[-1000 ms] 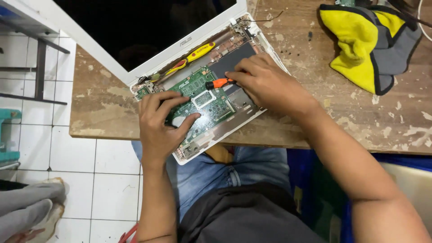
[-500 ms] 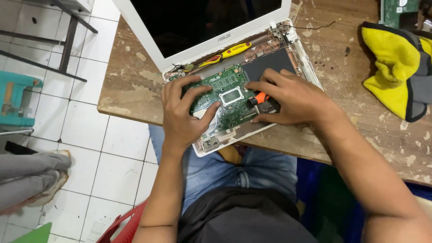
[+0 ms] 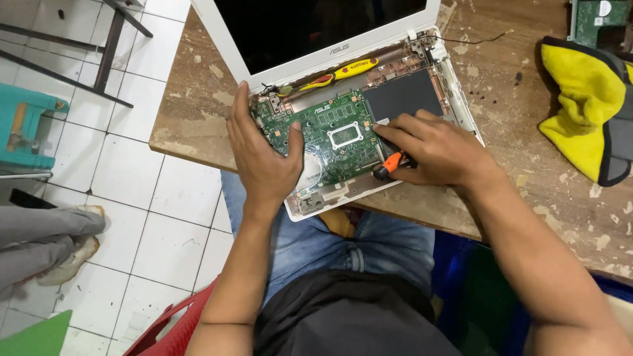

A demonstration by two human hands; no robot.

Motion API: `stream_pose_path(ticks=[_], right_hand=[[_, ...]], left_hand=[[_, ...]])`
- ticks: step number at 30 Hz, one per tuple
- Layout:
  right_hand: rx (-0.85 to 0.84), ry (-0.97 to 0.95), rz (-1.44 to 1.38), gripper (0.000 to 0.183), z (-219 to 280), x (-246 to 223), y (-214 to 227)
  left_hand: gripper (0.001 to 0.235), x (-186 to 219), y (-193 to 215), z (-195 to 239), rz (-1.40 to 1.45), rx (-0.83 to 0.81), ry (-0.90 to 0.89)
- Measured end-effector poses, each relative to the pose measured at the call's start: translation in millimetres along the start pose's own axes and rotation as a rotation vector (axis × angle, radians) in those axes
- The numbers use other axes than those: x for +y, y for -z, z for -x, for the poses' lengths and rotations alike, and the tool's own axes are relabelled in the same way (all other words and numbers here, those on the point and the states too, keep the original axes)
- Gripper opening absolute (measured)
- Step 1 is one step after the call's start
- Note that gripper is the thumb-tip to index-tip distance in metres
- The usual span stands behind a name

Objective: The person uses a screwdriver to remove screws from the motherboard of a white laptop, then lifts the motherboard out of the chassis and places it on a white board. The person continues to remove additional screws from the motherboard while it rests on the board.

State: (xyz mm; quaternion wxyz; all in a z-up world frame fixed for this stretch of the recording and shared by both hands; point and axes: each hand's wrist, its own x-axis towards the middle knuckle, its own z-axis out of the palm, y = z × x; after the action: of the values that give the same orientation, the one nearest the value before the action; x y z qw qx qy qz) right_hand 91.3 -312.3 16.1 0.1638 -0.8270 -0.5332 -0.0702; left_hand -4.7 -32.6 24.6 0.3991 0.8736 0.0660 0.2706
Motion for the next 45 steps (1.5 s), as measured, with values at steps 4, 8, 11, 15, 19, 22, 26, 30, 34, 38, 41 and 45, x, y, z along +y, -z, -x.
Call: stream_pose_path(ticks=[4, 8, 11, 15, 19, 22, 26, 30, 34, 38, 41, 45], right_hand=[[0.041, 0.095, 0.025, 0.057, 6, 4, -12], [0.14, 0.164, 0.041, 0.033, -3, -7, -5], [0.17, 0.154, 0.003, 0.029, -1, -7, -9], [0.18, 0.019, -0.243, 0.031, -11, -16, 3], [0.203, -0.014, -0.32, 0.033, -18, -23, 12], [0.218, -0.039, -0.396, 0.035, -17, -22, 10], [0.223, -0.064, -0.448, 0.035, -18, -23, 10], [0.216, -0.065, -0.437, 0.034, -20, -24, 12], [0.216, -0.076, -0.441, 0.036, -20, -25, 10], [0.23, -0.079, -0.47, 0.033, -19, -25, 11], [0.236, -0.091, -0.473, 0.026, -19, -26, 10], [0.238, -0.108, -0.454, 0.018, -22, -26, 11]], left_hand=[[0.076, -6, -1, 2, -0.048, -0.036, 0.001], [0.071, -10, 0, 4, -0.073, -0.054, -0.017], [0.068, -15, -2, 4, -0.074, -0.048, -0.007], [0.059, -22, -5, 6, -0.064, -0.033, 0.003], [0.057, -19, -5, 6, -0.053, -0.008, 0.007], [0.059, -17, -4, 7, -0.006, 0.017, 0.021], [0.068, -16, -5, 8, 0.078, 0.073, -0.004], [0.076, -20, -9, 10, 0.139, 0.143, -0.009], [0.075, -24, -11, 12, 0.175, 0.175, 0.001], [0.077, -27, -14, 13, 0.225, 0.195, -0.002], [0.077, -26, -9, 13, 0.25, 0.184, 0.001], [0.075, -21, 10, 12, 0.289, 0.121, -0.001]])
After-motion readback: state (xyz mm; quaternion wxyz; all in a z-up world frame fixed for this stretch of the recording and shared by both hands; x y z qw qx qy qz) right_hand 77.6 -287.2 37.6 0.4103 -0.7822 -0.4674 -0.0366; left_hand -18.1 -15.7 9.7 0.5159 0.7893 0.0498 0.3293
